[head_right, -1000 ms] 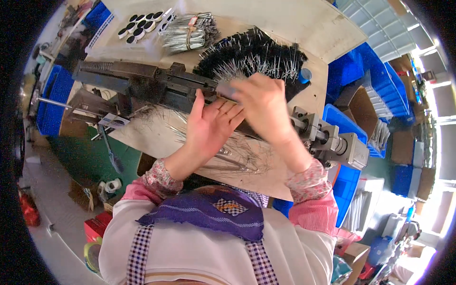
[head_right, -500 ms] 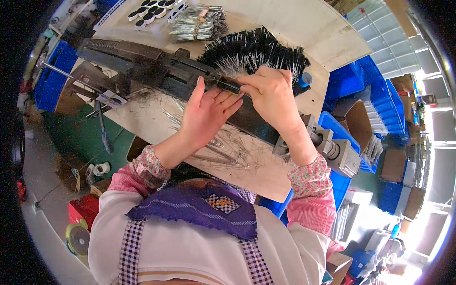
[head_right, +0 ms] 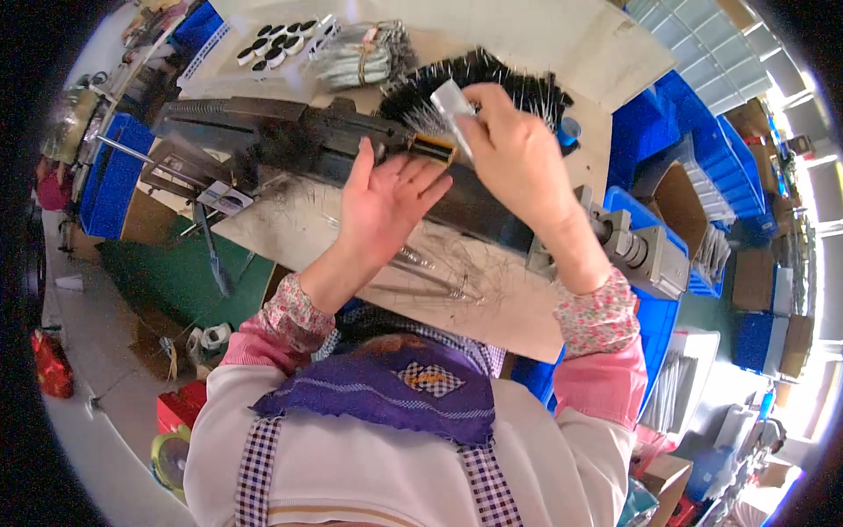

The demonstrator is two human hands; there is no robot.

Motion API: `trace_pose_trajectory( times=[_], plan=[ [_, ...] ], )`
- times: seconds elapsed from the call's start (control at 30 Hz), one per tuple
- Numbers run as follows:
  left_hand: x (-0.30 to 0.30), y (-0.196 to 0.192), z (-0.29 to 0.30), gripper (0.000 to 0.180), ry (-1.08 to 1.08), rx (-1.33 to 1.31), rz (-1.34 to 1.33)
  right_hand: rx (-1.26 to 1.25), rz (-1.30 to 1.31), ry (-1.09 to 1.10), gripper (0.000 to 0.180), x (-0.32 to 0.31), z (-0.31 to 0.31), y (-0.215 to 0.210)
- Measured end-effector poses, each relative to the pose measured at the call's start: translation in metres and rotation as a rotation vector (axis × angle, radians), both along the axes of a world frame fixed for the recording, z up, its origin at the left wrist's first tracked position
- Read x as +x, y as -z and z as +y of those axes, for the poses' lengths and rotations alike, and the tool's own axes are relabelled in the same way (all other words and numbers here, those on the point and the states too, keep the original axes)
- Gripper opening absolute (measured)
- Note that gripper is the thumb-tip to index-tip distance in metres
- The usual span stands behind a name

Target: Manually inserting bundles of bristles or metal fibers into an automated assembly machine on a factory production line.

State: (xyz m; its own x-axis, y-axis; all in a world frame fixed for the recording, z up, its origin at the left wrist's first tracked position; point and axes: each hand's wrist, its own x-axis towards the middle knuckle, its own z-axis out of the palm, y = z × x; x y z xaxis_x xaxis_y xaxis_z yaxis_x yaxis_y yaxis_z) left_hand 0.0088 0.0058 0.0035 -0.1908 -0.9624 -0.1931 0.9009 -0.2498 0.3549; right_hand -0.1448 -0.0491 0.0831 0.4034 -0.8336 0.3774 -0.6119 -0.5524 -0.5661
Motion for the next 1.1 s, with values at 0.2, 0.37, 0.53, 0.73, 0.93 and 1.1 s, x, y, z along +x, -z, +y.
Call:
trace_pose_trajectory(
  times=[0.2,0.37,0.53,0.73,0.93,1.1],
  plan=[
    [0.003,-0.001,-0.003,0.066,-0.027,-0.044,0.034,-0.188,0.460,-0.025,0.011,0.017,0.009,0.018],
    [0.009,0.003,-0.009,0.067,0.075,-0.074,0.069,-0.272,0.560,-0.093,0.011,0.022,0.010,0.018],
    [0.009,-0.007,-0.012,0.059,0.064,0.108,-0.023,-0.362,0.543,-0.102,0.011,0.017,0.006,0.027],
    [0.001,0.008,-0.009,0.034,0.061,-0.024,-0.168,-0.092,0.263,-0.083,0.026,-0.032,0.066,0.058],
    [-0.043,0.049,0.008,0.025,0.011,0.087,-0.137,0.365,0.303,-0.104,0.020,-0.084,0.146,0.150],
    [-0.010,0.012,0.057,0.045,0.253,-0.111,-0.109,0.368,0.175,-0.231,0.016,-0.091,0.143,0.156]
  ],
)
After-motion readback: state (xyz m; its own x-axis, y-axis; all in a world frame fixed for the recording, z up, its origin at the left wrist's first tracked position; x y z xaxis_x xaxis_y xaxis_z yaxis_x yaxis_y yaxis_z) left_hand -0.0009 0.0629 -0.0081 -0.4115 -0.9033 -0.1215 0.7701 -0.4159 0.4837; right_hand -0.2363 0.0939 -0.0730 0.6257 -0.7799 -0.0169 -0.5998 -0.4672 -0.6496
